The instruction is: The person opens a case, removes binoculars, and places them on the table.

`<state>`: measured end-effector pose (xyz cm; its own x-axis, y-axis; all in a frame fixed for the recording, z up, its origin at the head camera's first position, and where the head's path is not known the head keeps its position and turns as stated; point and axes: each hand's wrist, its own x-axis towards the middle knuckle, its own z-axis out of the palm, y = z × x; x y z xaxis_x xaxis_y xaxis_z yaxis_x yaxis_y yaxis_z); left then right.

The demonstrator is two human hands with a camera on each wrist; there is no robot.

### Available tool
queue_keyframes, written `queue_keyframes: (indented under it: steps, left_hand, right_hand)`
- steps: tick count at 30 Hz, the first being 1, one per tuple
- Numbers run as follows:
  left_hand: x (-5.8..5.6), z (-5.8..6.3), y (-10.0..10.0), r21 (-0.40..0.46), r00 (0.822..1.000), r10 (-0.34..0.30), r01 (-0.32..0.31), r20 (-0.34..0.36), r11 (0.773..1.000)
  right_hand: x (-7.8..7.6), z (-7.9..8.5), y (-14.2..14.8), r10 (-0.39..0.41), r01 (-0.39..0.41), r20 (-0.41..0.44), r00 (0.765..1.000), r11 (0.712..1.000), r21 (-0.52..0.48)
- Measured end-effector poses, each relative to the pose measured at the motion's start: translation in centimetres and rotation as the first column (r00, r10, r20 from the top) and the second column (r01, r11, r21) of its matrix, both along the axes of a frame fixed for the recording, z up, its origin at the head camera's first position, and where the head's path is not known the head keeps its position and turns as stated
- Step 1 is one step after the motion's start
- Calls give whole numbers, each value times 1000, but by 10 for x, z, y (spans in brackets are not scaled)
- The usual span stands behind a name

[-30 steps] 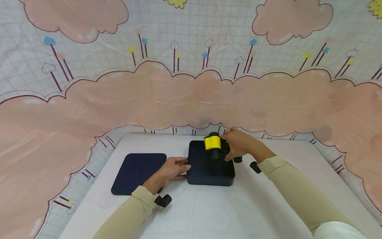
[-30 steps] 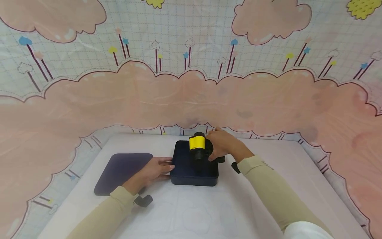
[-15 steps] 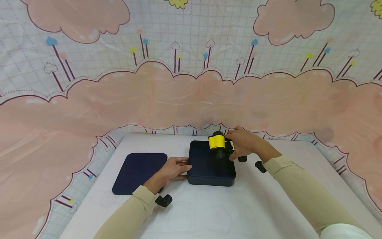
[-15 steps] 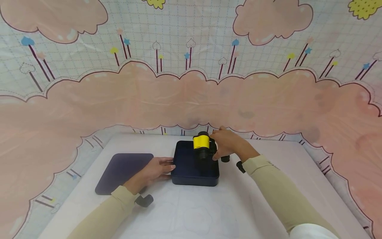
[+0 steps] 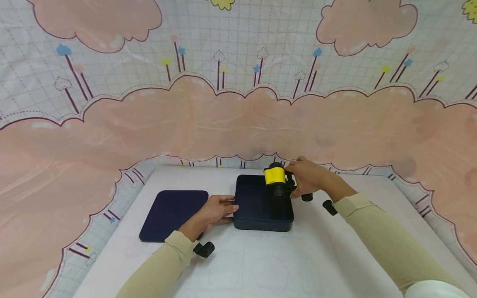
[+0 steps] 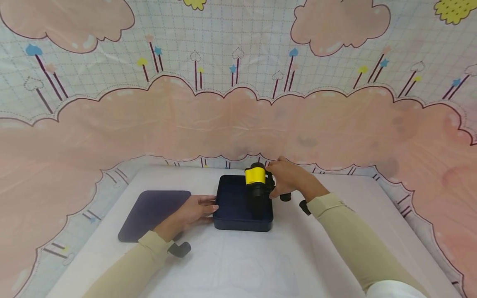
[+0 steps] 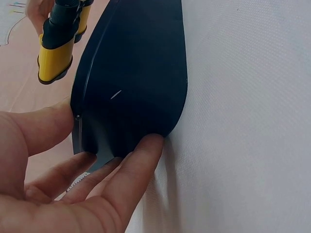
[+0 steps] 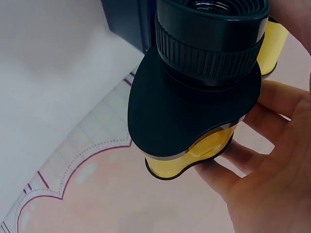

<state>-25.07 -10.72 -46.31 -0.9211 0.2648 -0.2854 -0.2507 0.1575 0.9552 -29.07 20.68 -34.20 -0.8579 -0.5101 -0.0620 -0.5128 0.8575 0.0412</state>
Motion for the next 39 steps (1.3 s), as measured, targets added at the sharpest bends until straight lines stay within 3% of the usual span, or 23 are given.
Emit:
queue_keyframes:
  steps: [39]
  left_hand:
    - [4, 5, 0, 6, 1000, 4, -4, 10, 1000]
  right_hand:
    - [7, 4, 42, -52, 53, 26, 998, 998, -33]
